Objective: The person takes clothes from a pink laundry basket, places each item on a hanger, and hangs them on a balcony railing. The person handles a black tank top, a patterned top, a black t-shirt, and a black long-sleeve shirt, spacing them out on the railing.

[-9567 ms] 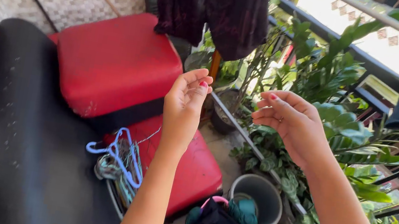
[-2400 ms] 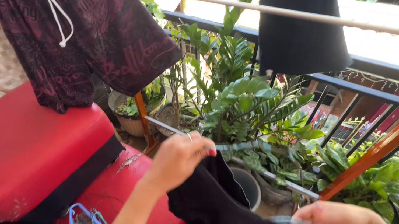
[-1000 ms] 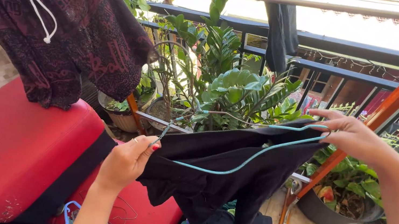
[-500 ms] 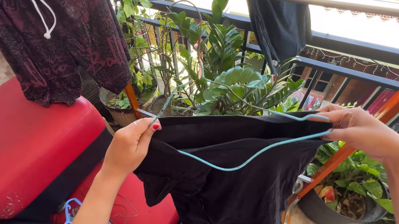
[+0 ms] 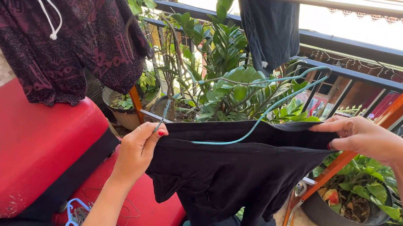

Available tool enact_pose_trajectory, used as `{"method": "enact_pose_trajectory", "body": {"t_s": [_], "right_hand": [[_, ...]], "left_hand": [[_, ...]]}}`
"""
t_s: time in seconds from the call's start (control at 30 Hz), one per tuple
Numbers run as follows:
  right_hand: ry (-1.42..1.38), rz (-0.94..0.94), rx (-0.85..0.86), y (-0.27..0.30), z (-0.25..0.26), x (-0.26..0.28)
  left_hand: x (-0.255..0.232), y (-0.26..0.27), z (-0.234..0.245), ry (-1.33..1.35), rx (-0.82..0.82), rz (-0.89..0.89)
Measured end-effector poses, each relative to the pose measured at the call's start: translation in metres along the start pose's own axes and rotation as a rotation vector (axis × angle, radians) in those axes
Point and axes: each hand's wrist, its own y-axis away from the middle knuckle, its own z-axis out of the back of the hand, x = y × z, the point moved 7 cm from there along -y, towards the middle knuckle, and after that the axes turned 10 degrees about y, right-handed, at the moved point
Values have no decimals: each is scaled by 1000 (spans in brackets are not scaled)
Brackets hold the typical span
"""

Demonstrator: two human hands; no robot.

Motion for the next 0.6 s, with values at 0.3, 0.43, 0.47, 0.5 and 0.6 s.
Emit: {"method": "enact_pose_trajectory", "body": {"t_s": [0.3, 0.43, 0.47, 0.5, 0.6], "right_hand": [[-85, -99, -48, 10, 4, 10], [-93, -73, -60, 7, 9, 9], [-40, -54, -79, 7, 11, 10], [13, -35, -98, 6, 14, 12], [31, -105, -138, 7, 13, 16]], "left_hand": [[-13, 13, -6, -72, 122, -170], [-11, 13, -10, -128, 195, -184], [-11, 13, -14, -166, 233, -202], [-11, 14, -17, -203, 270, -219], [1, 14, -18, -239, 245, -180]]}}
